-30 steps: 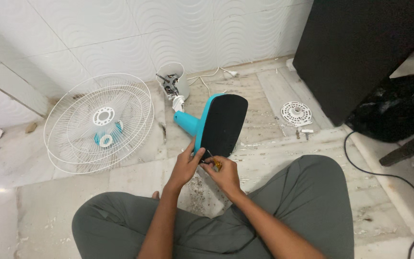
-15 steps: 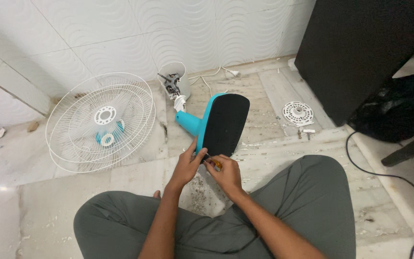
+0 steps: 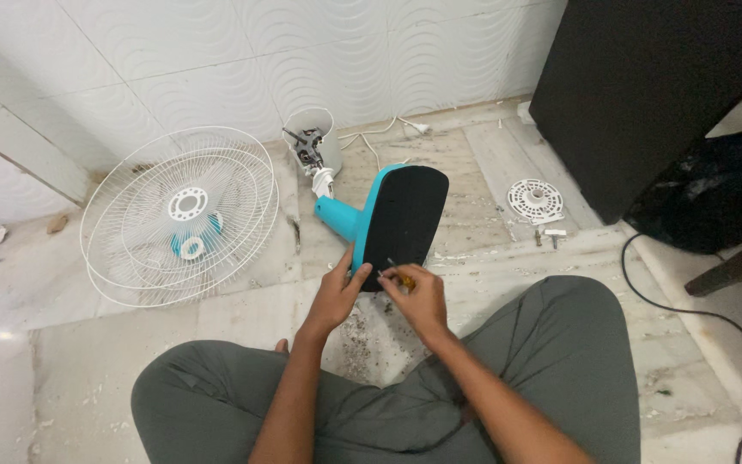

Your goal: The person disassembles a blue pedestal fan base using a screwdriver. They remove the back cover, unscrew internal components, and detach the control module from the housing.

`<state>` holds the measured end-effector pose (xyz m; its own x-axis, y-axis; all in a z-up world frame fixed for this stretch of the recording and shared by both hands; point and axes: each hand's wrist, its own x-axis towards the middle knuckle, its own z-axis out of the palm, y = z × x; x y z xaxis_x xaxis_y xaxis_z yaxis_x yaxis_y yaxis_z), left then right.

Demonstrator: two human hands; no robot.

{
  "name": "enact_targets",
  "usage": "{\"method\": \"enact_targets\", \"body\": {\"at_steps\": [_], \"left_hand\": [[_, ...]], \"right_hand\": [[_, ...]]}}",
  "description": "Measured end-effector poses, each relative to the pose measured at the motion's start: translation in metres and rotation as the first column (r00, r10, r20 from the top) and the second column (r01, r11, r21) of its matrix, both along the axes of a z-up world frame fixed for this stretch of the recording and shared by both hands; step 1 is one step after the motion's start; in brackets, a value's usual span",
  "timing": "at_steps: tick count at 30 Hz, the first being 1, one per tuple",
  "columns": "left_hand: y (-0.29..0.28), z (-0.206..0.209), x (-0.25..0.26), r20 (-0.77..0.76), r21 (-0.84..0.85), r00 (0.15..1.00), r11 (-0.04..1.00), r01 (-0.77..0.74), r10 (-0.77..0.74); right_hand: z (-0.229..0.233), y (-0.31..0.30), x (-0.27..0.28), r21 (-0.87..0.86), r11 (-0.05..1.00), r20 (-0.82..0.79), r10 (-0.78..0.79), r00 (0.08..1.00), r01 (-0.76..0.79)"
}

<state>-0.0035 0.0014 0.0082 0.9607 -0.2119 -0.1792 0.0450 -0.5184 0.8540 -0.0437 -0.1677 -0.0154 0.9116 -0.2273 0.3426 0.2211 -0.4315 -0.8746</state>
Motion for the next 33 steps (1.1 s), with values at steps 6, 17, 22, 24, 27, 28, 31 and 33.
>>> {"method": "enact_targets", "body": {"at_steps": [6, 17, 22, 24, 27, 28, 31, 33], "left_hand": [[0.007, -0.014, 0.0, 0.36, -0.084, 0.933, 0.995, 0.059, -0.025], [0.022, -0.037, 0.009, 0.219, 0.103, 0.971, 0.987, -0.125, 0.1], [0.028, -0.061, 0.02, 0.151, 0.079, 0.975, 0.981, -0.177, 0.163], [0.031, -0.069, 0.024, 0.118, 0.127, 0.974, 0.97, -0.208, 0.194], [0.035, -0.079, 0.03, 0.041, 0.18, 0.975, 0.958, -0.224, 0.22], [0.035, -0.083, 0.031, 0.04, 0.13, 0.976, 0.967, -0.219, 0.215], [0.032, -0.089, 0.036, 0.03, 0.034, 0.979, 0.978, -0.204, 0.203], [0.028, -0.092, 0.039, 0.015, 0.045, 0.98, 0.979, -0.198, 0.197]], "right_hand": [[-0.015, -0.078, 0.057, -0.217, 0.965, 0.048, -0.14, 0.989, 0.147], [-0.082, -0.19, 0.13, -0.469, 0.719, -0.367, -0.687, 0.627, 0.513], [-0.096, -0.197, 0.143, -0.323, 0.668, -0.448, -0.732, 0.513, 0.671], [-0.096, -0.196, 0.146, -0.327, 0.643, -0.428, -0.754, 0.497, 0.693], [-0.094, -0.195, 0.149, -0.342, 0.627, -0.412, -0.77, 0.487, 0.7], [-0.093, -0.194, 0.15, -0.35, 0.62, -0.423, -0.773, 0.472, 0.702], [-0.09, -0.193, 0.153, -0.367, 0.608, -0.432, -0.781, 0.45, 0.704], [-0.089, -0.193, 0.154, -0.367, 0.604, -0.434, -0.784, 0.445, 0.707]]}}
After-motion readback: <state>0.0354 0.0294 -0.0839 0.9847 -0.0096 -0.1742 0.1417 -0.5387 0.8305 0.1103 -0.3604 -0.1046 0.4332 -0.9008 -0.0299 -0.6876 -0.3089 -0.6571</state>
